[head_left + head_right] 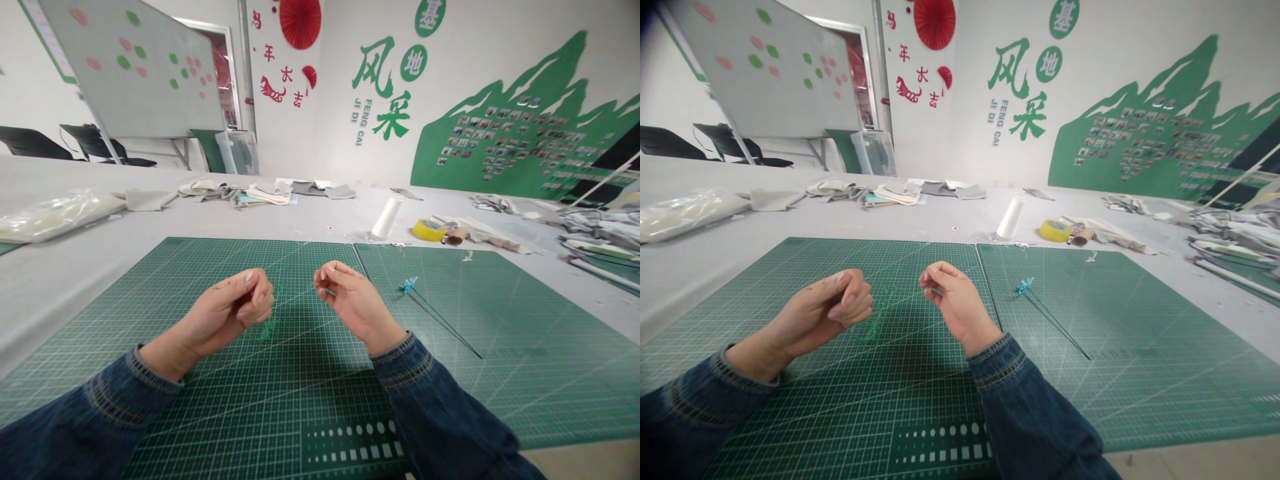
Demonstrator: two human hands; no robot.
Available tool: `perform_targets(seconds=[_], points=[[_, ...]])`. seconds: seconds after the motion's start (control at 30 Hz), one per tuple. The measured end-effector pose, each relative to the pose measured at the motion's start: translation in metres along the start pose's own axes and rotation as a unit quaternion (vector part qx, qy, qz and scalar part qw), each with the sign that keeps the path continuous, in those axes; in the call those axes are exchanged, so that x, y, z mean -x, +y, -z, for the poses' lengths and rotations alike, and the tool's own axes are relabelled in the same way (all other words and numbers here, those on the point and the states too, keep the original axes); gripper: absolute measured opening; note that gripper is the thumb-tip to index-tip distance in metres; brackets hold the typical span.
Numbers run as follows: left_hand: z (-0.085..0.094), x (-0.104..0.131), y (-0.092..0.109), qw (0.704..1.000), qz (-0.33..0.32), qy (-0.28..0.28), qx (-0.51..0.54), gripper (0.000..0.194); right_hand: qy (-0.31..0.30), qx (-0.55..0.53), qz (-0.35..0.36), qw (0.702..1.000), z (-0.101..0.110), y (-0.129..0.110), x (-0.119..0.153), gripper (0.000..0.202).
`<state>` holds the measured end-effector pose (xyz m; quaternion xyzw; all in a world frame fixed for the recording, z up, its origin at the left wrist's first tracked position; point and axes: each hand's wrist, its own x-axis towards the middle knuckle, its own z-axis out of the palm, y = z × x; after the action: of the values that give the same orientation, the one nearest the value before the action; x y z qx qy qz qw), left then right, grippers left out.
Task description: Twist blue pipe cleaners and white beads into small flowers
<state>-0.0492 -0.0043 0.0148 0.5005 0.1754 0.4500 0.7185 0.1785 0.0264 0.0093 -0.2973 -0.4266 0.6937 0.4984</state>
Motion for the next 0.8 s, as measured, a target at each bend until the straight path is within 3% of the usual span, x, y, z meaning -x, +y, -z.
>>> perform_targets(seconds=[0.1,0.2,0.37,0.43,0.5,0.53,0.6,0.67,0.7,0.73,0.8], points=[[0.003,0.0,0.003,1.0,-0.005,0.008,-0.003,0.036,-0.001,-0.005,-0.018,1.0,0.008,-0.01,-0.001,0.019],[0.006,0.002,0.006,1.0,-0.01,0.008,-0.009,0.036,-0.061,0.089,-0.048,0.993,0.016,-0.026,0.004,0.018],[0.006,0.002,0.007,1.0,-0.014,0.01,-0.01,0.035,-0.167,0.328,-0.146,0.918,0.03,-0.047,0.018,0.023],[0.004,0.002,0.007,1.0,-0.013,0.008,-0.012,0.035,-0.126,0.428,-0.177,0.877,0.035,-0.046,0.017,0.021],[0.002,0.002,0.005,1.0,-0.008,0.004,-0.014,0.036,-0.018,0.57,-0.141,0.809,0.037,-0.04,0.013,0.021],[0.001,0.002,0.005,1.0,-0.005,0.002,-0.016,0.036,0.056,0.641,-0.079,0.761,0.037,-0.037,0.011,0.021],[0.0,0.002,0.003,1.0,-0.001,-0.001,-0.02,0.037,0.138,0.688,0.015,0.712,0.033,-0.032,0.006,0.022],[-0.001,0.003,0.003,1.0,0.0,-0.001,-0.025,0.037,0.183,0.706,0.152,0.667,0.027,-0.031,0.004,0.025],[-0.001,0.003,0.003,1.0,-0.001,-0.002,-0.026,0.037,0.19,0.697,0.197,0.662,0.024,-0.033,0.004,0.025],[-0.001,0.003,0.003,1.0,-0.002,-0.002,-0.025,0.038,0.193,0.674,0.213,0.681,0.022,-0.036,0.006,0.025],[-0.001,0.003,0.004,1.0,-0.004,0.0,-0.021,0.037,0.184,0.578,0.153,0.78,0.021,-0.046,0.01,0.027]])
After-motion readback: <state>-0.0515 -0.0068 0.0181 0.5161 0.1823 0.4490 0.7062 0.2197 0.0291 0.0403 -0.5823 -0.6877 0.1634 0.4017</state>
